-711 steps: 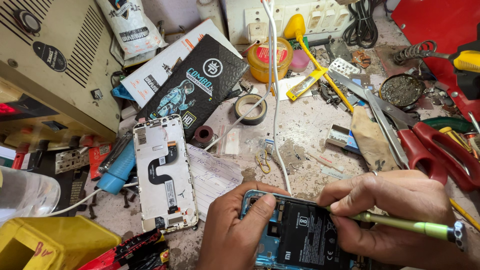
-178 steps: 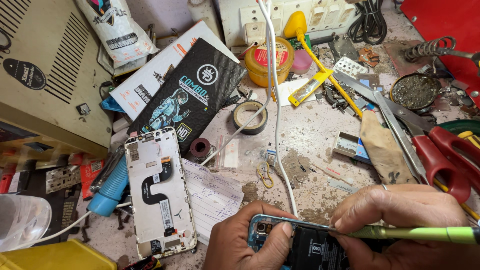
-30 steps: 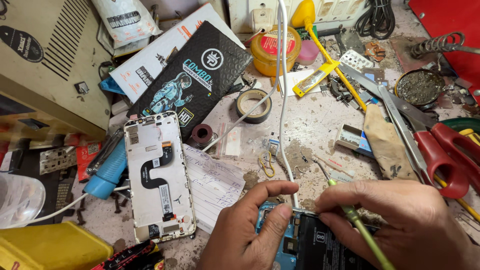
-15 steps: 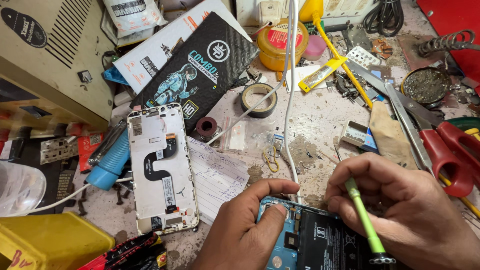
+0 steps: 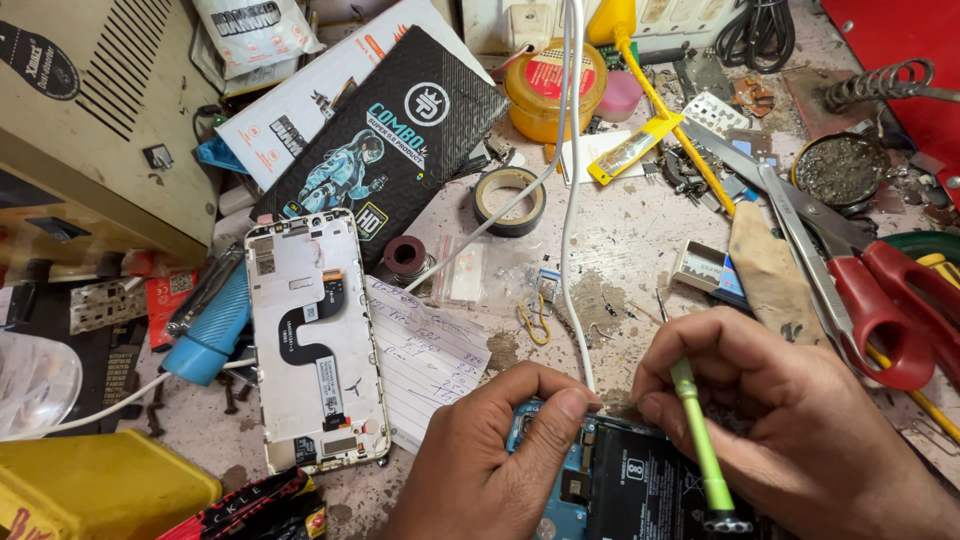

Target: The person uses a green screwdriver to loosen screws on the back of a blue smartphone, then switches to tweezers to remove small components near the battery. The phone remains open on the workbench throughout the clip.

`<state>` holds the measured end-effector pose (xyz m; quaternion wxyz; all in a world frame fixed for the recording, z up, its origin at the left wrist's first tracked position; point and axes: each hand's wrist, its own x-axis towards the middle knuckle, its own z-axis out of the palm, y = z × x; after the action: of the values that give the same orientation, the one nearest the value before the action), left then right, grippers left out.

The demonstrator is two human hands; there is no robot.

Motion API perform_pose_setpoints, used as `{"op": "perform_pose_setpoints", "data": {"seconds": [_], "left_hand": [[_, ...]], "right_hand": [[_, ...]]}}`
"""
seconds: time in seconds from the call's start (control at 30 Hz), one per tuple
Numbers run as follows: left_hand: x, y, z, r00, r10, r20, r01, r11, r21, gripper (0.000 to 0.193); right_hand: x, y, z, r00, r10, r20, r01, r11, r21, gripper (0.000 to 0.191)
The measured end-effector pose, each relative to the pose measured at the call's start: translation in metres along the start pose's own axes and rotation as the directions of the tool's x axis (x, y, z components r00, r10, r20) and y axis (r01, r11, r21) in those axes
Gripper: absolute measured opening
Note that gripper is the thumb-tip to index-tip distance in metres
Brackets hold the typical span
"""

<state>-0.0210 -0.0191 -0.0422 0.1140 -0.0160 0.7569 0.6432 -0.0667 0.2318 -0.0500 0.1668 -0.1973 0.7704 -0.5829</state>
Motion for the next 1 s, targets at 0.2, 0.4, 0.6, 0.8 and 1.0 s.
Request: {"op": "perform_pose_setpoints", "data": {"seconds": [0.2, 0.4, 0.6, 0.8, 1.0], "left_hand": [[0.000, 0.003, 0.001, 0.999, -0.021, -0.036, 0.023, 0.999, 0.050, 0.028], [0.001, 0.002, 0.001, 0.999, -0.001, -0.033, 0.002, 1.000, 0.030, 0.027], [0.001, 0.000, 0.002, 0.999, -0.002, -0.041, 0.003, 0.999, 0.037, 0.026], [0.001, -0.001, 0.002, 0.999, 0.027, -0.041, -0.026, 0.999, 0.020, 0.027], [0.001, -0.001, 0.000, 0.999, -0.019, -0.030, 0.020, 0.999, 0.038, 0.026]], "right_hand": [[-0.003, -0.004, 0.000, 0.998, -0.058, -0.032, 0.058, 0.998, -0.021, 0.034], [-0.004, -0.008, 0.002, 0.995, -0.073, -0.074, 0.080, 0.992, 0.102, 0.030], [-0.003, -0.014, 0.003, 0.984, -0.161, -0.070, 0.158, 0.986, -0.046, 0.033], [-0.002, -0.020, 0.005, 0.970, -0.241, -0.042, 0.239, 0.970, -0.042, 0.032], [-0.002, -0.025, 0.008, 0.962, -0.263, -0.071, 0.255, 0.962, -0.101, 0.031]]}}
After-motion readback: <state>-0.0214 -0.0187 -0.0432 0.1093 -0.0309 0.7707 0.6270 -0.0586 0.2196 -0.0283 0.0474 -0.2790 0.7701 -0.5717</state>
